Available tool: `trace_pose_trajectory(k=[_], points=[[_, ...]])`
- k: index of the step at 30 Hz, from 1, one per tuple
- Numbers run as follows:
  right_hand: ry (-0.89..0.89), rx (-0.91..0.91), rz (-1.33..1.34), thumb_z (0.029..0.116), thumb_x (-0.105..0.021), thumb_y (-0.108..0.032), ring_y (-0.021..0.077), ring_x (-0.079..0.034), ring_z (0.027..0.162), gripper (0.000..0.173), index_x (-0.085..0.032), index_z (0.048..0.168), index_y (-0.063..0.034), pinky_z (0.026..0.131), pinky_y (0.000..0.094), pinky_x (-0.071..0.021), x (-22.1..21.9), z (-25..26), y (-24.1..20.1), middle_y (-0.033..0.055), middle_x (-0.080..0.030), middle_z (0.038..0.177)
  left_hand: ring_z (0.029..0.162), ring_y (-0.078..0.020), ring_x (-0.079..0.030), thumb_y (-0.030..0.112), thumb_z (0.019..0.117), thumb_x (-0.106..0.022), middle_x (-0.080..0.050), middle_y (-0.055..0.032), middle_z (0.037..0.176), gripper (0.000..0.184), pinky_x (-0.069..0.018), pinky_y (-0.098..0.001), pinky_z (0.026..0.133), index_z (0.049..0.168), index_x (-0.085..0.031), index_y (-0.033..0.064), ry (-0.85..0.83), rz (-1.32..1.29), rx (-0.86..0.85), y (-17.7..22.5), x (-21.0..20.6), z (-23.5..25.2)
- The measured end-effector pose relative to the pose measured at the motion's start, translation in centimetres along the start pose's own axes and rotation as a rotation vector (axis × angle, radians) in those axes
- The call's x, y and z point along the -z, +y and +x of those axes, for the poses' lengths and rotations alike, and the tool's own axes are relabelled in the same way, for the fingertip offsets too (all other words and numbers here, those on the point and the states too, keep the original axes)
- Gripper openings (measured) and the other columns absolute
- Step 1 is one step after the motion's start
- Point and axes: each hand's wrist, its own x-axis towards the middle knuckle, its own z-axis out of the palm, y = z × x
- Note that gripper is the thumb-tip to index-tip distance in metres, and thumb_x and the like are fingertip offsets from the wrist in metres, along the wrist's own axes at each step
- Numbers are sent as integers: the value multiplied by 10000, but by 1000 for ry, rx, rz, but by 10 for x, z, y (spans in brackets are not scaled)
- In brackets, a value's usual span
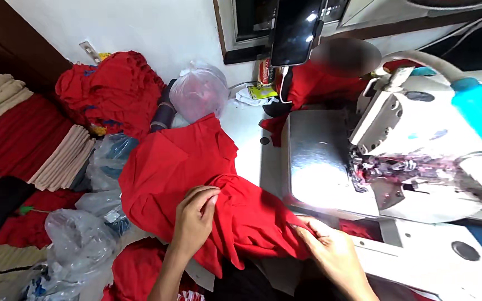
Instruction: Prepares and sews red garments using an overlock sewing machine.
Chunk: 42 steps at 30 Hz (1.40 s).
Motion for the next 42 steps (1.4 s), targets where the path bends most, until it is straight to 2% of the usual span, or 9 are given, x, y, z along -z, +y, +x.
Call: trace_pose_trajectory(k=[6, 9, 12, 16, 19, 28, 34, 39, 42], points=[[35, 26, -1, 924, -585, -291, -27, -662, 706, 238, -784, 918, -160, 631, 217, -533, -3, -1, 1, -72, -735, 777, 1014, -166, -731, 29, 972, -561, -766, -35, 1091, 249, -596, -382, 885, 1047, -785, 106, -406, 187, -166, 3, -11, 36], [66, 44, -21, 926, -579, -289, -1, -682, 718, 251, -789, 921, -153, 633, 244, -548, -5, -2, 1, -53, -746, 788, 946, -216, -732, 99, 958, -642, -757, -66, 1067, 197, -591, -432, 840, 1102, -777, 99, -537, 227, -159, 11, -7, 43], [71, 64, -32, 919, -575, -284, 5, -687, 721, 258, -792, 936, -147, 632, 245, -552, -6, -2, 2, -44, -750, 791, 846, -217, -697, 198, 885, -761, -730, -66, 1129, 324, -577, -432, 765, 1199, -747, 120, -597, 233, -113, 14, -4, 40], [84, 80, -71, 926, -562, -299, 29, -687, 697, 270, -788, 918, -150, 614, 266, -547, -8, -2, 2, -35, -744, 769, 818, -175, -664, 311, 828, -821, -686, -42, 1242, 480, -566, -394, 720, 1269, -715, 153, -579, 239, -90, 6, -3, 30], [90, 85, -89, 927, -558, -299, 47, -697, 706, 277, -791, 921, -151, 617, 285, -552, -9, -1, 2, -26, -748, 774, 778, -136, -649, 328, 881, -774, -681, -28, 1262, 418, -562, -334, 693, 1260, -723, 161, -573, 221, -104, 3, 0, 27], [104, 76, -109, 928, -548, -330, 57, -684, 664, 295, -789, 902, -162, 570, 304, -534, -11, -1, 2, -29, -732, 735, 974, -190, -712, 175, 965, -646, -738, -41, 1008, 150, -588, -395, 834, 1014, -778, 122, -588, 244, -216, 0, 1, 31], [103, 77, -91, 932, -553, -316, 49, -690, 684, 283, -791, 916, -164, 594, 299, -547, -10, -1, 3, -33, -741, 758, 807, -6, -661, 225, 949, -703, -714, 73, 910, 112, -568, -187, 726, 911, -782, 155, -321, -99, 12, 10, 7, 40], [99, 69, -82, 924, -559, -308, 62, -705, 701, 271, -791, 918, -168, 605, 320, -561, -10, -2, 1, -30, -748, 771, 949, -87, -688, 197, 966, -683, -723, 47, 972, 79, -591, -296, 863, 964, -750, 155, -269, -294, 85, 12, 5, 41], [96, 75, -71, 925, -561, -301, 65, -703, 704, 263, -788, 924, -169, 607, 329, -562, -11, -1, 3, -31, -746, 774, 890, -97, -686, 133, 974, -654, -720, 16, 923, 78, -587, -278, 815, 983, -730, 120, -257, -404, 82, 20, 7, 45]])
